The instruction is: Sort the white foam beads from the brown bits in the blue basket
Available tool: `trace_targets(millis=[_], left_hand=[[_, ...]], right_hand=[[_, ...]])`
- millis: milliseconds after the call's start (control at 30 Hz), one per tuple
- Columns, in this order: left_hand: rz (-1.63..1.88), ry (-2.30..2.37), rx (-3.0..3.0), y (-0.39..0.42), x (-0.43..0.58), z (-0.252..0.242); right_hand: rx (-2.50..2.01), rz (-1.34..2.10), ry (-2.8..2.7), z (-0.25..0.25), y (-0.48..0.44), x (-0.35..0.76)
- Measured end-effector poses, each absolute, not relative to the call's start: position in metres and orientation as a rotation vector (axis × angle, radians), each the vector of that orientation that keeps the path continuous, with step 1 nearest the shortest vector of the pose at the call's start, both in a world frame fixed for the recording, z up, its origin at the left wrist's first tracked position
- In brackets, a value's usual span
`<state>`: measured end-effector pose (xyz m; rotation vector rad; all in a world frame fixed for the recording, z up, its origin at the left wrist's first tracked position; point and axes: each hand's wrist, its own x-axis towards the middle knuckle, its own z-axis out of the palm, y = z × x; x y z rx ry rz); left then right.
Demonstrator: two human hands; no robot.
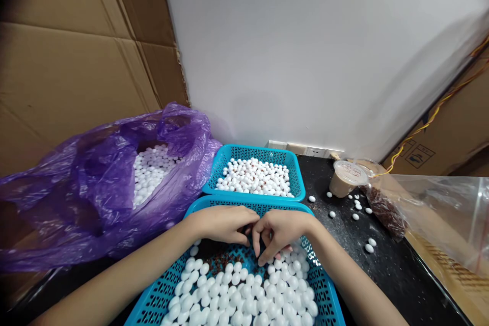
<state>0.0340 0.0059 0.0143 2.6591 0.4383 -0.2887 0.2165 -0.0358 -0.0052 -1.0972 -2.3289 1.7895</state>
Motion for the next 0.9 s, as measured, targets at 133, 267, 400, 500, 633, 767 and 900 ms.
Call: trace_targets(millis=[133,267,400,500,633,767,900], left_hand=[[-0.304,0.405,2.644,0.0083,0.0343,0.0116],[-0.33,0.444,2.591,0.0099,0.0341,0.0093],[-0.319,0.456,2.587,0.0096,0.033,0.0083],[-0.282,0.447,2.623,0.0086,0.0324,0.008],[-0.136,0.399,2.613,0.0067,0.033,0.0098],[-0.055,0.351,2.518,0.0054,0.0336,0.0133],[0.136,0.336,2.45,0.0058,0.0349,0.0169]], right_hand=[[-1.146,1.614,-2.461,-0.0047,-0.036,0.2169],[-1.197,1.557,-2.502,-0.0062,-0.0355,0.2168],[-1.168,1.526,-2.518,-0.0061,-0.0359,0.2162],[-1.087,1.643,-2.459,-0.0035,-0.0381,0.2166],[-0.892,1.85,-2.202,0.0012,-0.0411,0.219],[-0.597,1.871,-1.881,0.003,-0.0401,0.2221],[-0.439,1.81,-1.579,0.0023,-0.0368,0.2236]])
